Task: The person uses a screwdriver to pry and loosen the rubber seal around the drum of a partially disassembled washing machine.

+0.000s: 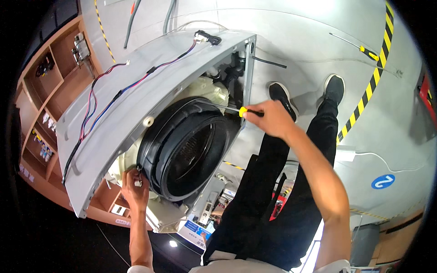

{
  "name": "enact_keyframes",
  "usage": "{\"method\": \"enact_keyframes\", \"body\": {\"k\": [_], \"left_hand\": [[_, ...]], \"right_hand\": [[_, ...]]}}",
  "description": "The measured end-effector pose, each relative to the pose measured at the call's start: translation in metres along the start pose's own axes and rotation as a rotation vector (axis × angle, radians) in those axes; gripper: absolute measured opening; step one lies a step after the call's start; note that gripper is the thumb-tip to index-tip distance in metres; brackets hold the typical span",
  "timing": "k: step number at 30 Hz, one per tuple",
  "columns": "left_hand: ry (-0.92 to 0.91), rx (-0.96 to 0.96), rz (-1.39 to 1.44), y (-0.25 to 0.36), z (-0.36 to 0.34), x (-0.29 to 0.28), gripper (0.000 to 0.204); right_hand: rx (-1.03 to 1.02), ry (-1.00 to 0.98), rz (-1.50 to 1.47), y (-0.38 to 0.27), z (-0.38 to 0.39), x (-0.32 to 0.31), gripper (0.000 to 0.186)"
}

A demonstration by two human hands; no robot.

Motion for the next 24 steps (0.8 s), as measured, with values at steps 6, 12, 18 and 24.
{"method": "enact_keyframes", "body": {"k": [6,12,18,24], "left_hand": [[-0.01,-0.041,0.052,0.001,0.001,-0.005,0.016],[0.069,0.038,0.039,-0.005,0.003,-0.001,0.025],[0.116,0.128,0.049,-0.01,0.005,-0.001,0.026],[0.126,0.19,0.039,-0.012,0.005,-0.003,0.021]], "right_hand": [[0.003,0.151,-0.057,-0.045,0.051,0.049,0.034],[0.028,0.176,0.145,-0.095,0.063,0.064,0.029],[0.077,0.191,0.113,-0.079,0.042,0.053,0.03],[0.119,0.127,0.156,-0.111,0.03,0.039,0.028]]}}
Point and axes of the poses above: each hand's wrist, its own z-axis away from the middle knuckle, its own x-axis out of the palm, y = z × x, the point moved 3 cm from there along -z, towards the middle knuckle, and after that the axes turned 10 degrees about -z, right-handed, at the moved point
